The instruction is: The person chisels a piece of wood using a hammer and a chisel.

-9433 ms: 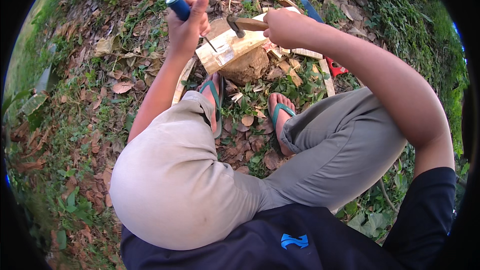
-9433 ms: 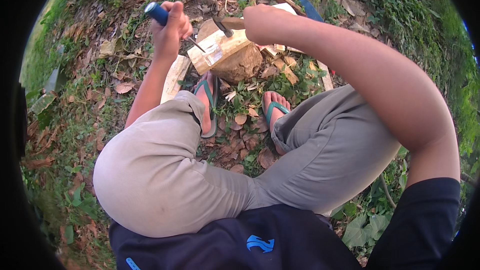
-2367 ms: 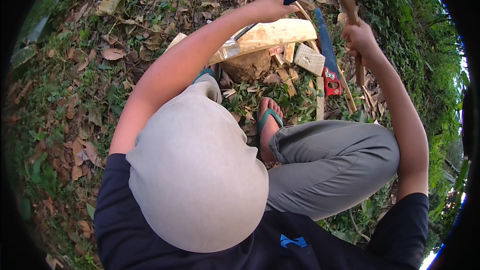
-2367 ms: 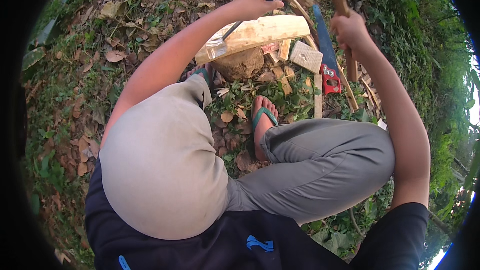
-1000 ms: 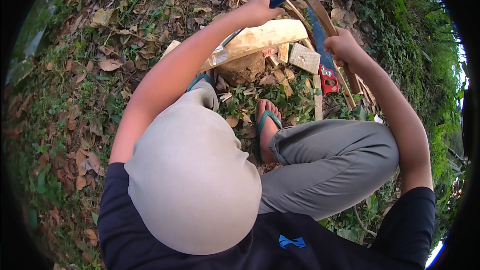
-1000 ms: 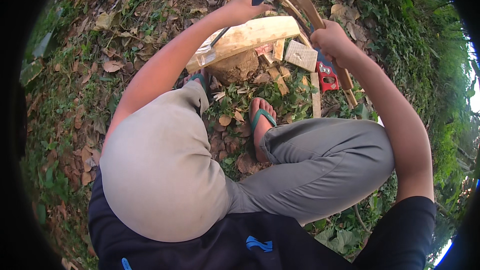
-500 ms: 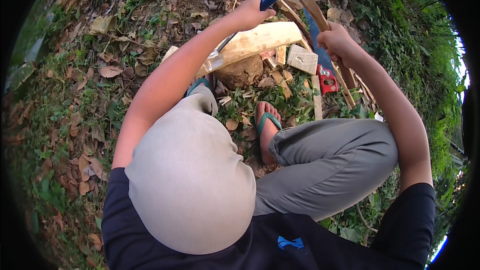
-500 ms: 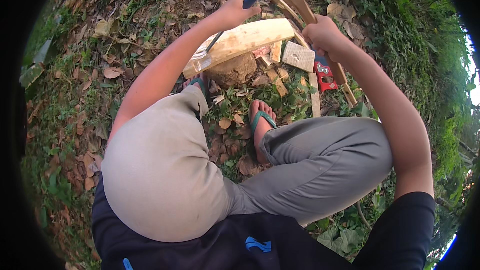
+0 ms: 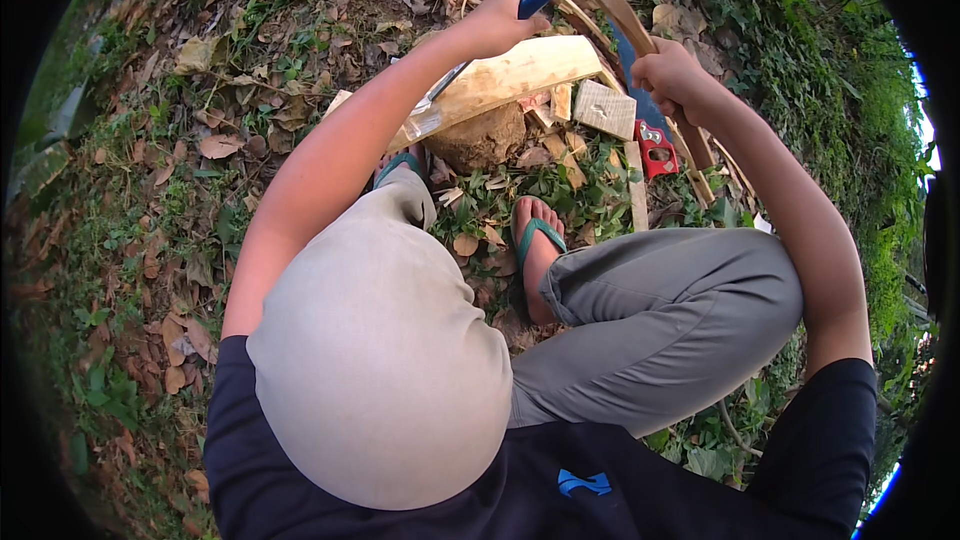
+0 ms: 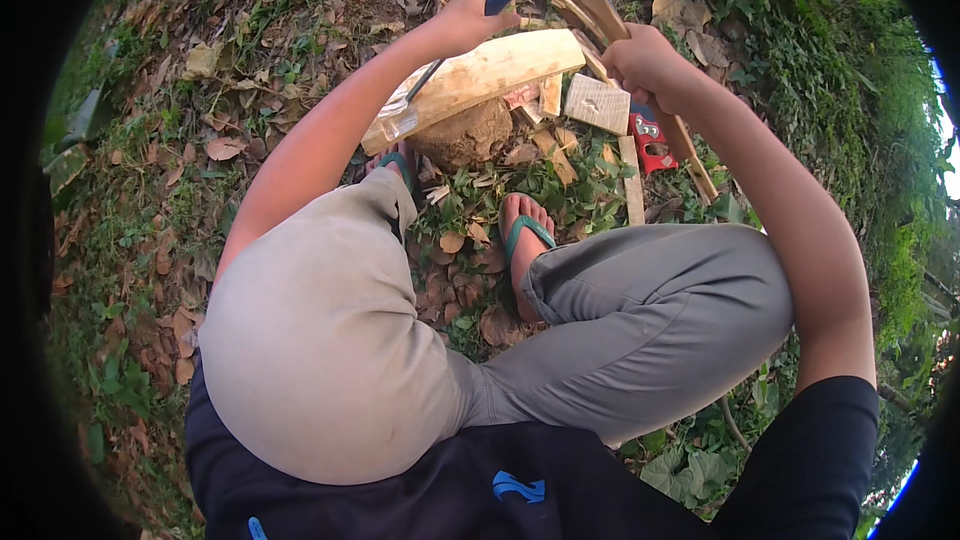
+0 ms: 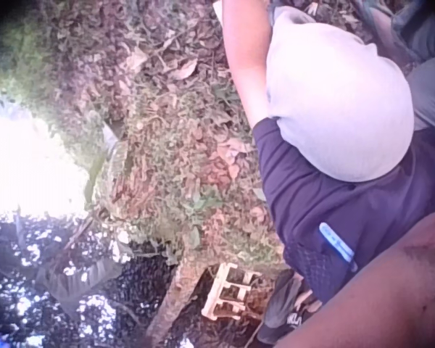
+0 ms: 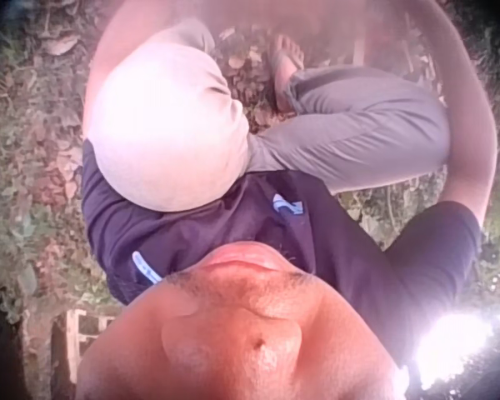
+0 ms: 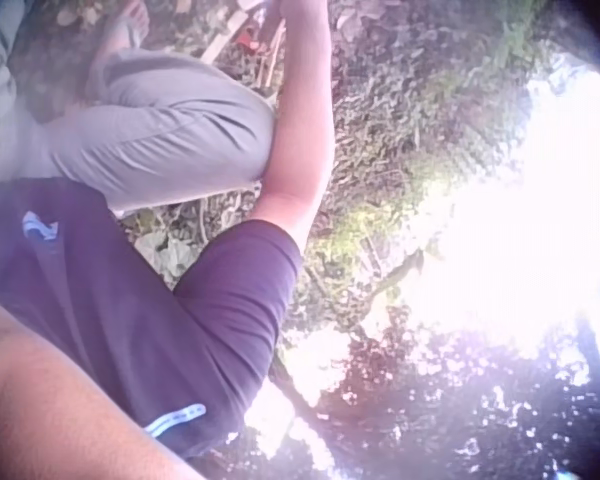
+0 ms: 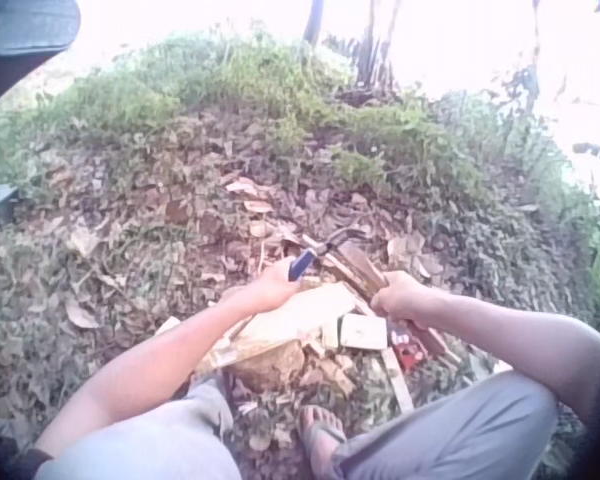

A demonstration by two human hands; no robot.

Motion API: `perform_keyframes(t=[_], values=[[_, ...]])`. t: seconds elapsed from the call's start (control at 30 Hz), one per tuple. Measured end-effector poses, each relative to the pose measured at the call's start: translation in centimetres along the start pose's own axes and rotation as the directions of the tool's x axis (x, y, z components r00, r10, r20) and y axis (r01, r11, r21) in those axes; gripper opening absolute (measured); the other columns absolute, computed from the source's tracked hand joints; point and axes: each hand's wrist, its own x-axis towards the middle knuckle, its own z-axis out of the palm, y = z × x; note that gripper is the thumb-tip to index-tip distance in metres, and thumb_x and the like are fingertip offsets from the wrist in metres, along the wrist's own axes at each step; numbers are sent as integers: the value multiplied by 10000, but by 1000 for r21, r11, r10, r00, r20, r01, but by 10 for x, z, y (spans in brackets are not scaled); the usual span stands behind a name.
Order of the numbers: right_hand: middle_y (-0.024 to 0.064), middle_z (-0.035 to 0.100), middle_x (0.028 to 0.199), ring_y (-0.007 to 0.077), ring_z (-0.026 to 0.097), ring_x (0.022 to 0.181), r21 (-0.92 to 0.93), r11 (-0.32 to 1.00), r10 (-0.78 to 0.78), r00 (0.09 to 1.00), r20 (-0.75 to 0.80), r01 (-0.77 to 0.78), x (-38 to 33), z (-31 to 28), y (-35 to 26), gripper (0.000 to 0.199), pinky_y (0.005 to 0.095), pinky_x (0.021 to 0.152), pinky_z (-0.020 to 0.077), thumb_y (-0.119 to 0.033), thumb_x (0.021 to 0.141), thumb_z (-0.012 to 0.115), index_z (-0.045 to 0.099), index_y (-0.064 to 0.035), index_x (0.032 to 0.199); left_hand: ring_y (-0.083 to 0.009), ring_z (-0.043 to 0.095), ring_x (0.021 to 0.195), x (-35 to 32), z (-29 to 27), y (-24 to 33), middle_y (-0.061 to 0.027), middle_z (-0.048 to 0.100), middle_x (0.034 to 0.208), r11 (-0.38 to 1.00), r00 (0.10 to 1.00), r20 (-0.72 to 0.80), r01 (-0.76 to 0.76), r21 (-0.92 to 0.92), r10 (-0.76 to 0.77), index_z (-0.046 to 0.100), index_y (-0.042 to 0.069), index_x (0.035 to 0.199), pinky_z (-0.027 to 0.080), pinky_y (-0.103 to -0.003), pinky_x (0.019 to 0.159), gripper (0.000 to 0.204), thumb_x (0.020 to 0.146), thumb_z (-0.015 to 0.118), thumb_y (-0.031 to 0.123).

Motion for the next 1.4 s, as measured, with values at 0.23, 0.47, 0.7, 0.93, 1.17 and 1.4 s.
perform_keyframes(t=[0.23, 0.47, 0.7, 0.93, 1.17, 1.4], values=[[31, 506, 680, 89, 407, 438, 19, 1000, 0, 1000, 12, -1, 9, -6, 5, 127, 270, 358, 316, -39, 872, 569, 534, -18, 992, -199, 619, 793, 5, 2, -10, -96, 624, 891, 999, 999, 51, -17, 43, 15, 553, 26, 1261, 500, -381, 732, 511, 949, 722, 394], [25, 472, 673, 83, 397, 470, -19, 997, 80, 996, 40, -79, 5, 2, 16, 118, 262, 371, 331, -49, 876, 557, 519, -27, 986, -144, 573, 675, 5, 16, -6, -43, 552, 812, 1000, 985, 175, -14, 1, 14, 505, 27, 1289, 499, -339, 638, 523, 973, 687, 402], [46, 503, 678, 93, 421, 462, 58, 993, 97, 995, 20, -98, 6, 9, 16, 180, 257, 371, 341, -51, 863, 585, 538, -7, 1031, -152, 577, 708, 6, 20, -27, -49, 559, 833, 998, 991, 135, 1, 68, -10, 517, 37, 1240, 499, -340, 673, 537, 955, 696, 455], [32, 486, 651, 93, 398, 429, 53, 996, 65, 997, 33, -67, 15, 11, 23, 126, 264, 375, 336, -119, 902, 577, 527, -36, 982, -151, 575, 716, 4, 19, -29, -39, 559, 821, 992, 992, 91, -99, 81, 92, 532, 37, 1179, 493, -343, 671, 542, 941, 704, 492], [45, 506, 699, 105, 430, 466, 29, 996, 83, 997, 13, -83, 7, 7, 15, 154, 268, 387, 357, -88, 894, 583, 534, -28, 1027, -160, 547, 732, 4, 19, -30, -48, 557, 831, 995, 992, 122, -44, 95, 33, 543, 33, 1141, 470, -343, 675, 516, 945, 697, 485], [52, 515, 708, 116, 414, 457, 180, 975, 153, 984, -95, -134, 6, 18, 24, 167, 277, 377, 348, -75, 892, 579, 535, -2, 1035, -167, 540, 753, 5, 26, -39, -62, 566, 869, 990, 993, 96, -76, 122, 65, 549, 31, 1156, 468, -363, 707, 518, 944, 700, 479]])
